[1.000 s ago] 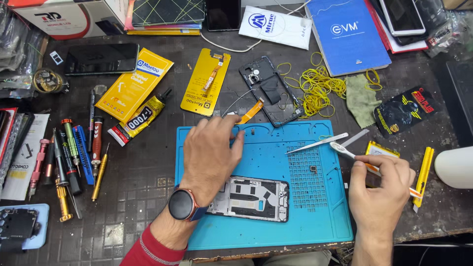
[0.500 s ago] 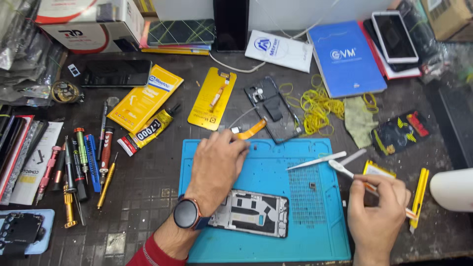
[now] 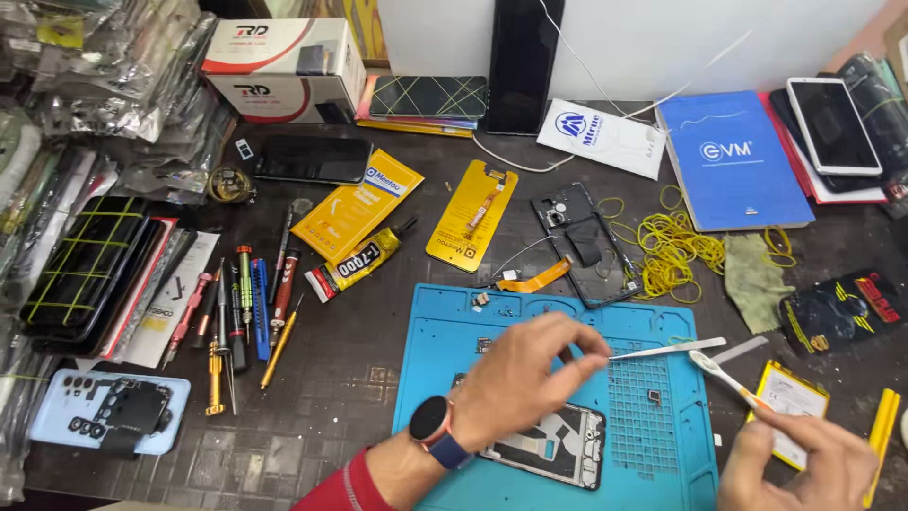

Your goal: The person disassembles a smartphone on a blue mat, removes small internal components with tweezers, cleans a component with a toothbrush, applies T-7000 adhesive to the phone frame, and reattaches the component. The workspace contains various tools and spare parts.

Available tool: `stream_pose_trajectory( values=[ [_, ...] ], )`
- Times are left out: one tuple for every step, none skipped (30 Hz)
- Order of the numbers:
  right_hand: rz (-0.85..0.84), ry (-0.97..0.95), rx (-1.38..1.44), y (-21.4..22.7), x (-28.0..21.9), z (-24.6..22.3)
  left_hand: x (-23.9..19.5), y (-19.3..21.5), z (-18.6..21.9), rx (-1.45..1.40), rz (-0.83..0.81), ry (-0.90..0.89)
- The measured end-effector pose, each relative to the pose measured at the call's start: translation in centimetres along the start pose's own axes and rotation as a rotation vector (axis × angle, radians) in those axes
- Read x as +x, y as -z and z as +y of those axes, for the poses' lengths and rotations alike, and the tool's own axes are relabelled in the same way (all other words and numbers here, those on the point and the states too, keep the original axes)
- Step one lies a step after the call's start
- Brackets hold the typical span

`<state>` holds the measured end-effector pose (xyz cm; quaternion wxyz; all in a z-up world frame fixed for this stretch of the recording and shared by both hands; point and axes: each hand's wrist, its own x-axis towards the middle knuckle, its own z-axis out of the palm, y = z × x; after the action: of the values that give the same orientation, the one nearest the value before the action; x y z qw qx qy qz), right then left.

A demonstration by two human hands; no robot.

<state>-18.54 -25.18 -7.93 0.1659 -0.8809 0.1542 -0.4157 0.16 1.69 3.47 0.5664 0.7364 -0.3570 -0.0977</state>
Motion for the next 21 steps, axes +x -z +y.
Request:
stream_pose_trajectory(
  values=[
    [-0.018, -0.003, 0.033, -0.4, -0.1, -1.0, 0.0, -0.4, 0.2, -0.054, -0.024, 0.034],
    [-0.038, -0.007, 0.064, -0.4, -0.1, -2.2, 0.0, -0.9, 0.4, -0.111, -0.049, 0.071],
    [-0.074, -0.046, 0.092, -0.8, -0.2, -3.6, -0.1, -1.3, 0.5, -0.169, -0.074, 0.108],
    [-0.108, -0.086, 0.116, -1.2, -0.4, -5.3, -0.3, -1.6, 0.5, -0.235, -0.1, 0.161],
    [-0.15, -0.149, 0.15, -1.4, -0.2, -6.7, -0.5, -1.9, 0.5, -0.301, -0.125, 0.213],
    [-0.167, -0.182, 0.171, -1.7, 0.0, -8.1, -0.6, -2.1, 0.5, -0.364, -0.155, 0.264],
    [-0.184, -0.216, 0.193, -1.9, 0.3, -9.2, -0.6, -2.2, 0.3, -0.39, -0.159, 0.28],
    [-0.202, -0.249, 0.213, -2.0, 0.6, -10.1, -0.6, -2.3, 0.2, -0.419, -0.163, 0.297],
    [-0.191, -0.219, 0.226, -2.1, 0.9, -10.8, -0.7, -2.5, 0.1, -0.447, -0.167, 0.314],
    [-0.18, -0.186, 0.234, -2.0, 1.3, -11.2, -0.7, -2.6, 0.0, -0.475, -0.167, 0.315],
    [-0.169, -0.152, 0.242, -1.9, 1.6, -11.5, -0.9, -2.7, 0.0, -0.503, -0.167, 0.315],
    [-0.174, -0.119, 0.251, -2.0, 1.9, -11.7, -0.9, -2.9, 0.0, -0.529, -0.164, 0.314],
    [-0.18, -0.086, 0.26, -2.1, 2.0, -11.7, -0.9, -3.1, 0.1, -0.51, -0.161, 0.311],
    [-0.184, -0.052, 0.271, -2.2, 2.0, -11.8, -1.0, -3.3, 0.2, -0.489, -0.159, 0.307],
    [-0.187, -0.064, 0.276, -2.4, 1.9, -11.8, -1.1, -3.4, 0.2, -0.467, -0.156, 0.303],
    [-0.191, -0.079, 0.282, -2.5, 1.8, -11.6, -1.1, -3.4, 0.2, -0.485, -0.159, 0.313],
    [-0.196, -0.093, 0.288, -2.6, 1.7, -11.4, -1.1, -3.5, 0.1, -0.504, -0.161, 0.323],
    [-0.191, -0.15, 0.268, -2.5, 1.4, -11.4, -1.1, -3.6, 0.0, -0.525, -0.165, 0.335],
    [-0.187, -0.207, 0.248, -2.6, 1.2, -11.4, -1.2, -3.7, 0.0, -0.543, -0.159, 0.355],
    [-0.178, -0.265, 0.229, -2.6, 1.1, -11.3, -1.2, -3.8, -0.2, -0.559, -0.155, 0.372],
    [-0.157, -0.217, 0.218, -2.6, 1.2, -11.2, -1.2, -3.9, -0.2, -0.575, -0.151, 0.39]
  ],
)
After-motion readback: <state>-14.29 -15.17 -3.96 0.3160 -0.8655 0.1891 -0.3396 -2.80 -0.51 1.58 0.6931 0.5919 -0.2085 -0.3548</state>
